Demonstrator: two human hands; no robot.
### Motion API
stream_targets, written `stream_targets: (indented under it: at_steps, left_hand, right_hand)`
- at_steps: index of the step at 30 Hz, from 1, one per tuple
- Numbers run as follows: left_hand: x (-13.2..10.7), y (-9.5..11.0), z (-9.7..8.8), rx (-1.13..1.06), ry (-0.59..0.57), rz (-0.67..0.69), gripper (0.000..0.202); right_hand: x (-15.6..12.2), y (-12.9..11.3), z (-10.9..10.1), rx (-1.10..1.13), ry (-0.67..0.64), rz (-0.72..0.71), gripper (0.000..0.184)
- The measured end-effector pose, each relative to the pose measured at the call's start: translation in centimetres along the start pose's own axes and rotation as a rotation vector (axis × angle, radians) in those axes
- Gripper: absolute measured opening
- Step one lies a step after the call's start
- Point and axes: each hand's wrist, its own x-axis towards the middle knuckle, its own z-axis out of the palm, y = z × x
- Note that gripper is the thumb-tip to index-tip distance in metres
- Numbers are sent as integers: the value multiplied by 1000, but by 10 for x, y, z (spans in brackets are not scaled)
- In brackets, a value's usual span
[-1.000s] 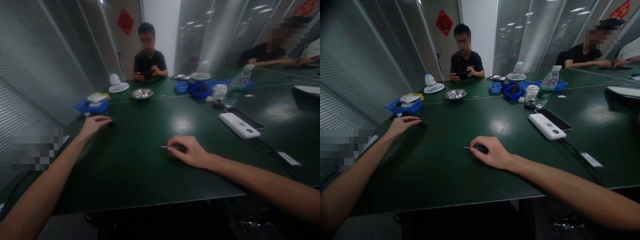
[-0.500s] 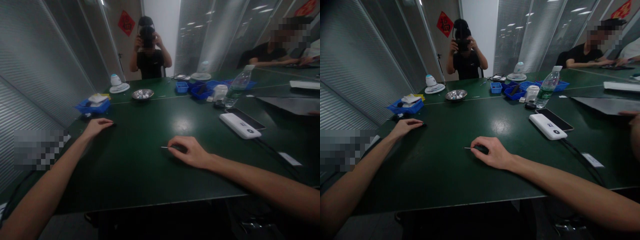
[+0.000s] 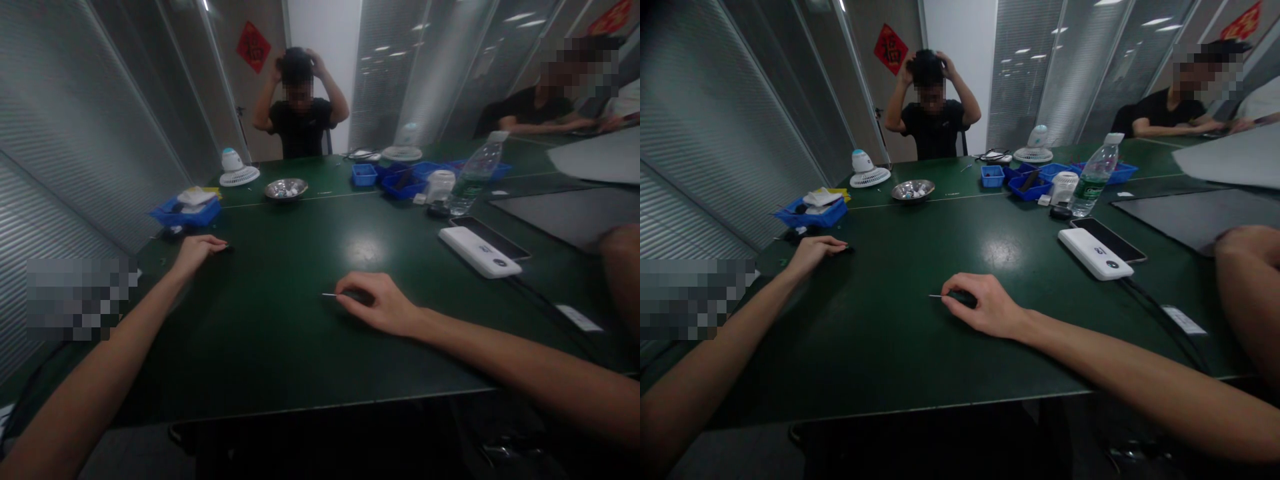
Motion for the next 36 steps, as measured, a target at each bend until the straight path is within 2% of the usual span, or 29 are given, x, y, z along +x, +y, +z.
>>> stream_targets:
  at_steps: [5,8,14,18,21,28,36]
  left_hand:
    - [11,-1,8,-44,24,-83,22]
    - [10,-1,8,17,23,-55,20]
    - [-4,6,-2,459,-64,263,28]
    - [-18,17,-1,782,-133,505,34]
    - [-30,25,4,928,-111,556,39]
    - [-38,30,3,846,-53,542,36]
    - [-23,10,-7,641,-103,617,28]
  right_hand:
    - [0,0,-1,4,-10,3,16]
    - [0,1,-1,5,-11,3,16]
    - [-1,2,0,2,-13,3,15]
    - [-1,2,1,-3,-15,-2,16]
    - [0,1,1,-4,-9,-2,15]
    - [0,0,-1,-5,-10,5,14]
    - [-1,2,1,-6,-28,5,15]
